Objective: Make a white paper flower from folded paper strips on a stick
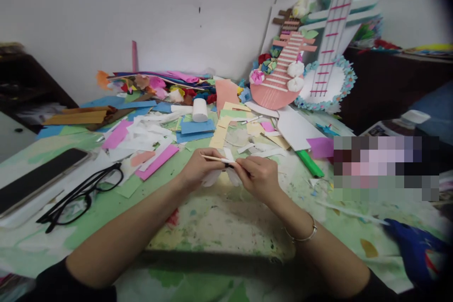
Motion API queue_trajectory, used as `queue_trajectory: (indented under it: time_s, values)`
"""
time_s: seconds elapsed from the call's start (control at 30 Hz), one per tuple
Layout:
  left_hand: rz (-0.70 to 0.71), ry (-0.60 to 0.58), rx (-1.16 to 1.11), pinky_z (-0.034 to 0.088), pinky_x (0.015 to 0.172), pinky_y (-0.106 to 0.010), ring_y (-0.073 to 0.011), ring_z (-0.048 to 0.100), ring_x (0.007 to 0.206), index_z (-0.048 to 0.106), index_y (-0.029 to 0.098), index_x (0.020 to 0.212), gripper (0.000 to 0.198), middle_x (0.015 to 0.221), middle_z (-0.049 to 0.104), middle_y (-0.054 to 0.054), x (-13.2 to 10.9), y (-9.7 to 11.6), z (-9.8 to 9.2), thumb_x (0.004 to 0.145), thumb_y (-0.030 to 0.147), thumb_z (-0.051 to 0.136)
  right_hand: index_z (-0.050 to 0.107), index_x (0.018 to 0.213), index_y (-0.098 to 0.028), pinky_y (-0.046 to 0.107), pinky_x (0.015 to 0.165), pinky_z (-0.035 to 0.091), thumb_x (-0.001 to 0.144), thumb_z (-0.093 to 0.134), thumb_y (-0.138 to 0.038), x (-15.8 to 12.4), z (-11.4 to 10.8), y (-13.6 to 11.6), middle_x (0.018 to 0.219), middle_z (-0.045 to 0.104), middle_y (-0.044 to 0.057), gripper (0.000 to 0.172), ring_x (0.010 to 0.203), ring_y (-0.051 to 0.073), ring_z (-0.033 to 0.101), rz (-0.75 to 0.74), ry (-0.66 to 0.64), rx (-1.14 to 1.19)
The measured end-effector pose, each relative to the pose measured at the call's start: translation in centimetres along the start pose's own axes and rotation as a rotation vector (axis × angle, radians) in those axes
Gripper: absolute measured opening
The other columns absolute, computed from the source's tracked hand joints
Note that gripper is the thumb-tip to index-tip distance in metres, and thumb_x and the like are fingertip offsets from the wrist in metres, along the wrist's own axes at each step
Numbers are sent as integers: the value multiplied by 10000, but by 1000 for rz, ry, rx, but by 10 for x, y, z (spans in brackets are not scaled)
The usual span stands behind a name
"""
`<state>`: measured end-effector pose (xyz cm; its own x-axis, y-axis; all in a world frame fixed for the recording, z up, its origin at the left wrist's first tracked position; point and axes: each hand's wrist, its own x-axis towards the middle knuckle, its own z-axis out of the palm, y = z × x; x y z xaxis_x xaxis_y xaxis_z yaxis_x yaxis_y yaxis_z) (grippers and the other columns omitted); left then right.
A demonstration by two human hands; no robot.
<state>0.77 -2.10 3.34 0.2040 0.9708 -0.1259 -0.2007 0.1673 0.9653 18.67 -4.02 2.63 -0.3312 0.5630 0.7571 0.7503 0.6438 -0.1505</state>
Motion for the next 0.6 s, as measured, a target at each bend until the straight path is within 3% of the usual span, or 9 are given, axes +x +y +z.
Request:
queue_trajectory:
  time_s: [0.23, 0.6]
  values:
    - [0, 41, 25, 329, 456, -194, -93, 521, 453, 659, 135, 570, 167, 513, 635, 3, -1, 3, 3, 456, 144, 780, 661, 611, -170, 246, 492, 235, 941, 495, -348, 2, -1, -2, 483, 522, -14, 410, 471, 82, 449, -6, 7, -26]
    - [20, 11, 24, 316, 447, -180, -71, 487, 444, 619, 130, 567, 174, 515, 607, 20, -2, 1, 1, 497, 165, 775, 641, 600, -165, 244, 498, 197, 941, 491, -350, 3, -1, -4, 479, 530, -5, 415, 471, 81, 454, -13, 26, -53]
